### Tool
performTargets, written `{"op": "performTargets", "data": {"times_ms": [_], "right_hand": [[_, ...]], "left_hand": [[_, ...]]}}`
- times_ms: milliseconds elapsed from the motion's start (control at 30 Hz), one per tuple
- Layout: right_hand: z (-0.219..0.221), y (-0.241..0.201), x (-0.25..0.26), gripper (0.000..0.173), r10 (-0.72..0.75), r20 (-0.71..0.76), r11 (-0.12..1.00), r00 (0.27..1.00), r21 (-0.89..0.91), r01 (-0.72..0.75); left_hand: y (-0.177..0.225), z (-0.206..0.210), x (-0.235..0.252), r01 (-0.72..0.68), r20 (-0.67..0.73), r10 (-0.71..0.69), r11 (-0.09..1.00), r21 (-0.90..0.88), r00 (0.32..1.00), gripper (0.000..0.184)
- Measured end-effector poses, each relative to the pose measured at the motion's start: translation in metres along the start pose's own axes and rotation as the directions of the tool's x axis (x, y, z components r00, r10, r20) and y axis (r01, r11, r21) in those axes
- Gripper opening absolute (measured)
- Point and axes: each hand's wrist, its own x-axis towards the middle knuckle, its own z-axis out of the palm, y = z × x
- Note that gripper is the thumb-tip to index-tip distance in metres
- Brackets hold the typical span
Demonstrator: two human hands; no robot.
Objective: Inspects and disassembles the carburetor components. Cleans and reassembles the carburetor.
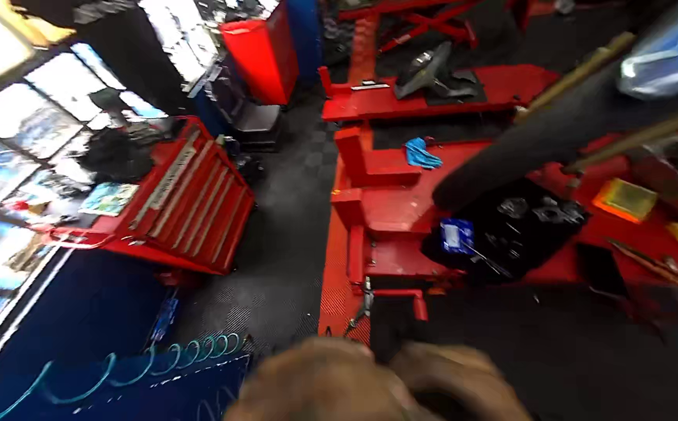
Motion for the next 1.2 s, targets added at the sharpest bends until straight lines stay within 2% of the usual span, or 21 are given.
{"op": "performTargets", "data": {"times_ms": [33, 67, 100, 133, 167, 200, 233, 267, 333, 367, 467, 567, 633, 667, 767, 800, 867, 933, 1000, 1067, 1200], "right_hand": [[-0.003, 0.034, -0.014, 0.021, 0.141, 0.085, 0.985, 0.986, -0.108, -0.132], [-0.005, 0.07, -0.034, 0.027, 0.349, 0.15, 0.924, 0.925, -0.219, -0.313], [-0.006, 0.106, -0.054, 0.037, 0.58, 0.195, 0.804, 0.791, -0.293, -0.517], [-0.005, 0.14, -0.072, 0.051, 0.758, 0.209, 0.651, 0.618, -0.316, -0.69], [-0.002, 0.169, -0.089, 0.064, 0.861, 0.189, 0.508, 0.473, -0.289, -0.811], [0.003, 0.189, -0.099, 0.076, 0.915, 0.156, 0.401, 0.373, -0.232, -0.886], [0.008, 0.203, -0.103, 0.089, 0.939, 0.104, 0.342, 0.329, -0.168, -0.925], [0.013, 0.213, -0.101, 0.102, 0.944, 0.043, 0.329, 0.326, -0.111, -0.938], [0.029, 0.238, -0.089, 0.115, 0.918, -0.101, 0.388, 0.384, 0.023, -0.921], [0.037, 0.253, -0.082, 0.109, 0.896, -0.162, 0.433, 0.415, 0.098, -0.896], [0.064, 0.282, -0.061, 0.056, 0.852, -0.283, 0.511, 0.44, 0.275, -0.814], [0.075, 0.262, -0.054, 0.034, 0.826, -0.372, 0.542, 0.424, 0.316, -0.778], [0.063, 0.235, -0.049, 0.034, 0.755, -0.438, 0.629, 0.488, 0.277, -0.726], [0.055, 0.218, -0.048, 0.036, 0.694, -0.451, 0.696, 0.561, 0.221, -0.683], [0.04, 0.156, -0.044, 0.042, 0.437, -0.357, 0.887, 0.826, 0.021, -0.461], [0.038, 0.137, -0.042, 0.053, 0.324, -0.286, 0.934, 0.902, -0.054, -0.353], [0.032, 0.104, -0.026, 0.066, 0.086, -0.134, 0.979, 0.987, -0.173, -0.109], [0.033, 0.074, -0.006, 0.055, -0.023, -0.061, 0.996, 0.998, -0.093, 0.017], [0.034, 0.051, 0.01, 0.044, -0.032, -0.032, 0.999, 0.999, 0.004, 0.032], [0.036, 0.037, 0.02, 0.043, -0.064, -0.024, 0.992, 0.998, 0.108, 0.066], [0.044, 0.018, 0.026, 0.044, -0.087, 0.018, 0.995, 0.996, 0.058, 0.086]], "left_hand": [[-0.031, 0.004, -0.005, 0.056, -0.005, -0.056, 0.998, 0.029, 0.998, 0.013], [-0.06, 0.011, -0.012, 0.133, -0.045, -0.132, 0.991, 0.018, 0.99, 0.017], [-0.085, 0.018, -0.021, 0.217, -0.083, -0.216, 0.976, -0.005, 0.973, 0.024], [-0.108, 0.023, -0.031, 0.294, -0.099, -0.294, 0.956, -0.02, 0.951, 0.029], [-0.128, 0.028, -0.043, 0.369, -0.104, -0.37, 0.929, -0.026, 0.923, 0.03], [-0.144, 0.033, -0.055, 0.438, -0.1, -0.438, 0.899, -0.027, 0.893, 0.03], [-0.158, 0.037, -0.065, 0.494, -0.086, -0.496, 0.869, -0.04, 0.864, 0.029], [-0.168, 0.041, -0.073, 0.532, -0.073, -0.535, 0.845, -0.059, 0.842, 0.028], [-0.175, 0.046, -0.081, 0.573, -0.076, -0.583, 0.81, -0.12, 0.809, 0.025], [-0.175, 0.047, -0.081, 0.58, -0.088, -0.595, 0.801, -0.149, 0.799, 0.023], [-0.166, 0.041, -0.078, 0.557, -0.114, -0.58, 0.81, -0.182, 0.807, 0.017], [-0.157, 0.023, -0.079, 0.519, -0.149, -0.525, 0.851, -0.084, 0.838, 0.018], [-0.154, 0.007, -0.08, 0.491, -0.162, -0.482, 0.871, 0.017, 0.861, 0.019], [-0.153, -0.002, -0.08, 0.479, -0.163, -0.464, 0.875, 0.065, 0.871, 0.02], [-0.151, -0.023, -0.081, 0.428, -0.142, -0.407, 0.885, 0.181, 0.902, 0.023], [-0.149, -0.029, -0.08, 0.404, -0.125, -0.386, 0.89, 0.213, 0.914, 0.024], [-0.14, -0.037, -0.071, 0.344, -0.093, -0.331, 0.902, 0.261, 0.939, 0.026], [-0.121, -0.044, -0.062, 0.274, -0.058, -0.269, 0.919, 0.282, 0.961, 0.026], [-0.099, -0.052, -0.051, 0.199, -0.011, -0.206, 0.93, 0.309, 0.979, 0.024], [-0.077, -0.062, -0.04, 0.12, 0.04, -0.142, 0.932, 0.343, 0.989, 0.021], [-0.046, -0.081, -0.025, -0.007, 0.092, -0.032, 0.917, 0.399, 0.995, 0.019]]}}
